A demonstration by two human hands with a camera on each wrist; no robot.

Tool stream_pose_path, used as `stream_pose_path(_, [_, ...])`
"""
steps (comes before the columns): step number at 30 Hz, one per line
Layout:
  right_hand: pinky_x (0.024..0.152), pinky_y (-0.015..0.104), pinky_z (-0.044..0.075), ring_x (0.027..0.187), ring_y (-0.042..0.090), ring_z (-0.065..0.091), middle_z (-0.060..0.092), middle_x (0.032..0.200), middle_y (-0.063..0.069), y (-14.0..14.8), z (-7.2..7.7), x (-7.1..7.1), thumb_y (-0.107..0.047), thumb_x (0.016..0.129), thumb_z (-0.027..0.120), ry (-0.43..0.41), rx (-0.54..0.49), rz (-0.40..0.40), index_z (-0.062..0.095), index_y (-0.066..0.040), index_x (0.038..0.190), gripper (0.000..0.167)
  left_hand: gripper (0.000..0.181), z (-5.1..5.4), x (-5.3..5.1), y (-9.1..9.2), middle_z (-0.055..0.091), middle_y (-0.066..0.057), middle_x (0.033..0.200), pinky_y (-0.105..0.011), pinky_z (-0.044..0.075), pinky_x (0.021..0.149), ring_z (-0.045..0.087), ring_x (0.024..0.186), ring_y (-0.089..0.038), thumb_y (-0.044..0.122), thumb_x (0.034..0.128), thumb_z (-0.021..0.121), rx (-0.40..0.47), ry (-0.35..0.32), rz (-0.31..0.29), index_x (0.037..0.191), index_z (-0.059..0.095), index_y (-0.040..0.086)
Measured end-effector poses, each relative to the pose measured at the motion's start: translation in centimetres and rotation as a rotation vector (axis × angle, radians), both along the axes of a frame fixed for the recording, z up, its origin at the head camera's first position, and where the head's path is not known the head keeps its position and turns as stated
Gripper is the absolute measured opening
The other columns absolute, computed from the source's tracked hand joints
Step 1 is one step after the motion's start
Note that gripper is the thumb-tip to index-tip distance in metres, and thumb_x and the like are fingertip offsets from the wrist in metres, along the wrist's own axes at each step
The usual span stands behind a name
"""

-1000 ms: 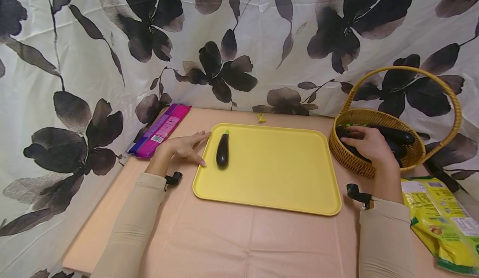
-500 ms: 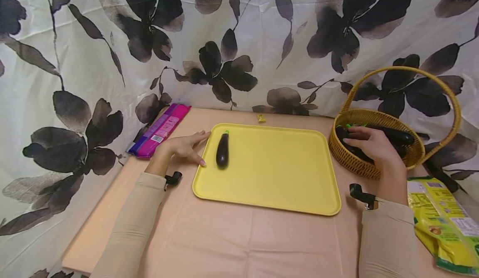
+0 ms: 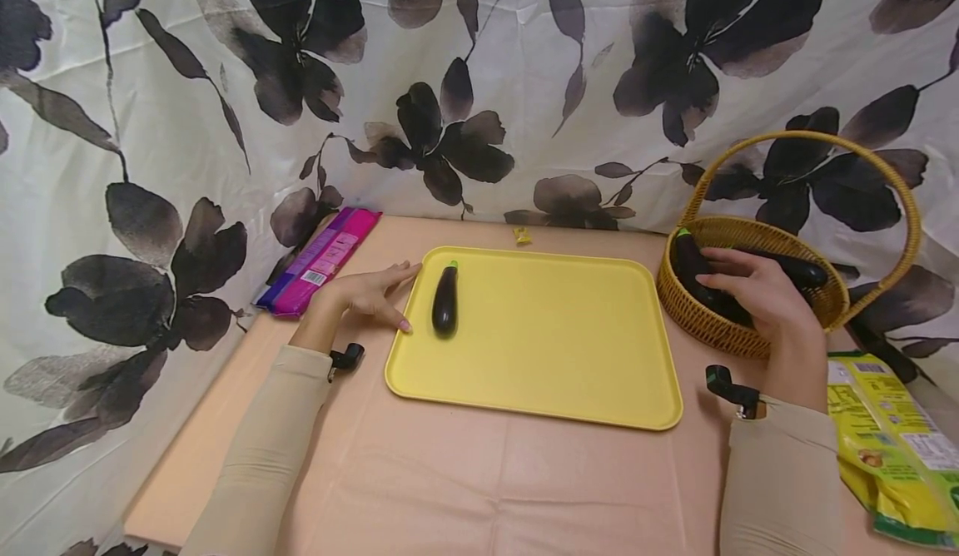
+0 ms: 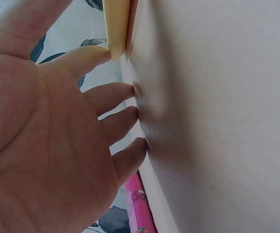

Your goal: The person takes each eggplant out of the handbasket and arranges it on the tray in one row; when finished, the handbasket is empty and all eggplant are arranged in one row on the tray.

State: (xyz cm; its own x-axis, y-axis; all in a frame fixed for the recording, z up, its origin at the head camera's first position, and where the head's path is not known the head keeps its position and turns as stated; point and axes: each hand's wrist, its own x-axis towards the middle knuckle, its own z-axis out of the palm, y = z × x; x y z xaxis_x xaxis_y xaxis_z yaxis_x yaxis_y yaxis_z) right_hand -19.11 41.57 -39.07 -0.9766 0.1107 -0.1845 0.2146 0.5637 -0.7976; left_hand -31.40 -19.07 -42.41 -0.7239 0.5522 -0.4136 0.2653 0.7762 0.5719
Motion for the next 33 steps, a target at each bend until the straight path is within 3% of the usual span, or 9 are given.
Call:
stream_pose_path(3, [0.082, 0.012, 0.045, 0.107, -0.004, 0.046, 0.048, 0.127, -0.024, -0.3, 0.0, 0.0, -0.049, 0.101, 0.064, 0.003, 0.018, 0.013, 0.037, -0.02, 0.163, 0.073, 0.131, 0.0, 0.0, 0.0, -0.005, -0.012, 0.177, -0.058, 0.0, 0.131, -0.008, 0.163, -0.034, 0.049, 0.0709, 0.095, 0.002, 0.0, -0.002, 0.169, 0.012, 0.024])
stream_pose_path(6, [0.085, 0.022, 0.043, 0.109, 0.002, 0.044, 0.047, 0.138, -0.01, -0.6, 0.1, 0.3, -0.049, 0.102, 0.063, 0.003, 0.033, 0.028, 0.036, -0.024, 0.164, 0.071, 0.131, -0.1, 0.0, -0.1, -0.004, -0.012, 0.177, -0.057, 0.0, 0.131, -0.008, 0.163, -0.034, 0.049, 0.0709, 0.095, 0.005, 0.0, -0.006, 0.169, 0.012, 0.023])
stream_pose_path(11, [0.112, 0.046, 0.043, 0.122, 0.0, 0.043, 0.039, 0.155, 0.0, -1.0, 0.2, 0.8, -0.048, 0.104, 0.061, -0.015, -0.001, 0.033, 0.03, -0.032, 0.165, 0.07, 0.132, -0.2, 0.0, -0.4, -0.004, -0.011, 0.177, -0.057, 0.0, 0.131, -0.008, 0.163, -0.033, 0.05, 0.0698, 0.095, 0.01, 0.002, -0.009, 0.169, 0.013, 0.024])
stream_pose_path(15, [0.127, 0.064, 0.019, 0.151, 0.015, 0.029, 0.028, 0.167, -0.008, -1.5, 0.7, 1.2, -0.042, 0.107, 0.057, -0.022, -0.092, 0.037, 0.027, -0.035, 0.165, 0.066, 0.132, -0.1, 0.1, -0.6, -0.004, -0.01, 0.177, -0.056, -0.001, 0.131, -0.009, 0.163, -0.032, 0.05, 0.0692, 0.096, 0.009, 0.0, -0.01, 0.169, 0.013, 0.025])
stream_pose_path(18, [0.124, 0.04, 0.034, 0.149, 0.013, 0.031, 0.023, 0.17, -0.009, -2.1, 1.3, 1.5, -0.039, 0.108, 0.055, 0.004, -0.113, 0.055, 0.028, -0.036, 0.165, 0.063, 0.132, -0.1, 0.1, -0.7, -0.005, -0.01, 0.177, -0.055, -0.001, 0.131, -0.009, 0.163, -0.031, 0.049, 0.0692, 0.096, 0.007, 0.0, -0.013, 0.169, 0.012, 0.025])
stream_pose_path(22, [0.097, 0.013, 0.044, 0.123, -0.006, 0.043, 0.033, 0.16, -0.007, -3.1, 2.0, 1.6, -0.038, 0.107, 0.057, 0.047, -0.109, 0.081, 0.029, -0.034, 0.165, 0.064, 0.132, -0.1, 0.0, -0.8, -0.005, -0.009, 0.177, -0.054, -0.001, 0.132, -0.009, 0.163, -0.03, 0.05, 0.069, 0.096, 0.005, -0.001, -0.012, 0.169, 0.012, 0.026])
stream_pose_path(27, [0.098, 0.01, 0.046, 0.121, -0.008, 0.046, 0.03, 0.163, 0.005, -5.0, 2.6, 1.3, -0.036, 0.106, 0.06, 0.088, -0.113, 0.108, 0.031, -0.028, 0.165, 0.066, 0.133, -0.2, 0.0, -0.8, -0.004, -0.01, 0.177, -0.054, 0.0, 0.132, -0.008, 0.163, -0.03, 0.053, 0.0678, 0.095, -0.006, 0.0, -0.012, 0.169, 0.012, 0.027])
stream_pose_path(29, [0.087, 0.006, 0.047, 0.117, -0.007, 0.049, 0.031, 0.162, 0.009, -5.7, 2.6, 1.2, -0.036, 0.105, 0.062, 0.106, -0.097, 0.114, 0.033, -0.027, 0.165, 0.067, 0.134, -0.2, 0.0, -0.9, -0.003, -0.01, 0.177, -0.054, 0.0, 0.132, -0.008, 0.163, -0.03, 0.053, 0.0674, 0.095, -0.013, 0.002, -0.013, 0.169, 0.012, 0.028])
stream_pose_path(33, [0.085, 0.008, 0.051, 0.113, -0.006, 0.054, 0.038, 0.154, 0.009, -7.1, 2.7, 0.9, -0.032, 0.104, 0.065, 0.129, -0.117, 0.125, 0.036, -0.024, 0.164, 0.067, 0.133, -0.1, 0.0, -0.9, -0.004, -0.01, 0.177, -0.053, 0.0, 0.132, -0.008, 0.163, -0.03, 0.052, 0.068, 0.095, -0.016, 0.005, -0.015, 0.169, 0.012, 0.028])
